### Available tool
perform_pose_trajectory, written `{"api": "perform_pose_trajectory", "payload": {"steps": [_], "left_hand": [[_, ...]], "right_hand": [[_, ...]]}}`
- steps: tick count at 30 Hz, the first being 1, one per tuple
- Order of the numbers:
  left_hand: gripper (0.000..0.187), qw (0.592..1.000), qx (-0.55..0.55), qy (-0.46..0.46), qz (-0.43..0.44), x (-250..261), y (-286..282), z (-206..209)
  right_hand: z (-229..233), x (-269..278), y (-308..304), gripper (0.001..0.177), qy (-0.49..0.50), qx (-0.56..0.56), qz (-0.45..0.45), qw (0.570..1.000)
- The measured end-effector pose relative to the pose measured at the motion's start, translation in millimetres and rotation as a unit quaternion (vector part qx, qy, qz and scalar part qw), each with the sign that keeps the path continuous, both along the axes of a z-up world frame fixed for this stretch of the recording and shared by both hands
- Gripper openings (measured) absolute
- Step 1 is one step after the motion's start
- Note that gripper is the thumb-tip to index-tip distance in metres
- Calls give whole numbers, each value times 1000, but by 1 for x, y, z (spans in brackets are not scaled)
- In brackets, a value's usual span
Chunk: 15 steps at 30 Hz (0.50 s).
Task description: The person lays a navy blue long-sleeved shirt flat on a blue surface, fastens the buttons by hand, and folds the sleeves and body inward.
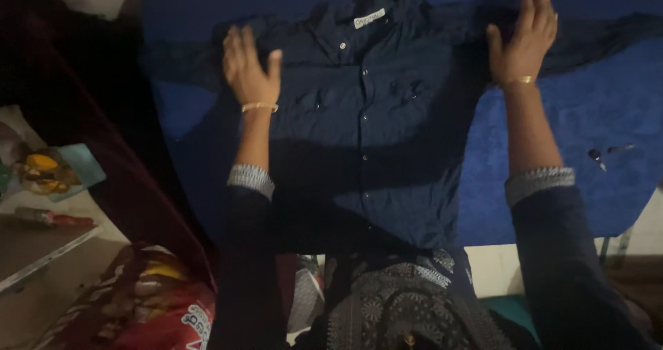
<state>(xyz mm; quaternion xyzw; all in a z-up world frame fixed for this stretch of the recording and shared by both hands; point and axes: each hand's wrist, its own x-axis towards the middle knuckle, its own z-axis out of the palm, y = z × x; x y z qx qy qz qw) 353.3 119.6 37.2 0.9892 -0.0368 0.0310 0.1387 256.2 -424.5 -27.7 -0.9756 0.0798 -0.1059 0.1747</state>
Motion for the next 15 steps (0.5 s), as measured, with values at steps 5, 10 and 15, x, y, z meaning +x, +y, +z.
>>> {"api": "perform_pose_trajectory", "payload": {"steps": [5,10,15], "left_hand": [[31,988,-92,-37,-118,44,-62,-17],[14,981,-158,-90,-65,95,-77,-29],[24,986,-163,13,-33,112,-55,-14]], "right_hand": [[-11,57,7,32,106,13,39,994],[-19,85,-16,13,-3,57,59,997],[10,96,-25,32,89,136,54,985]]}}
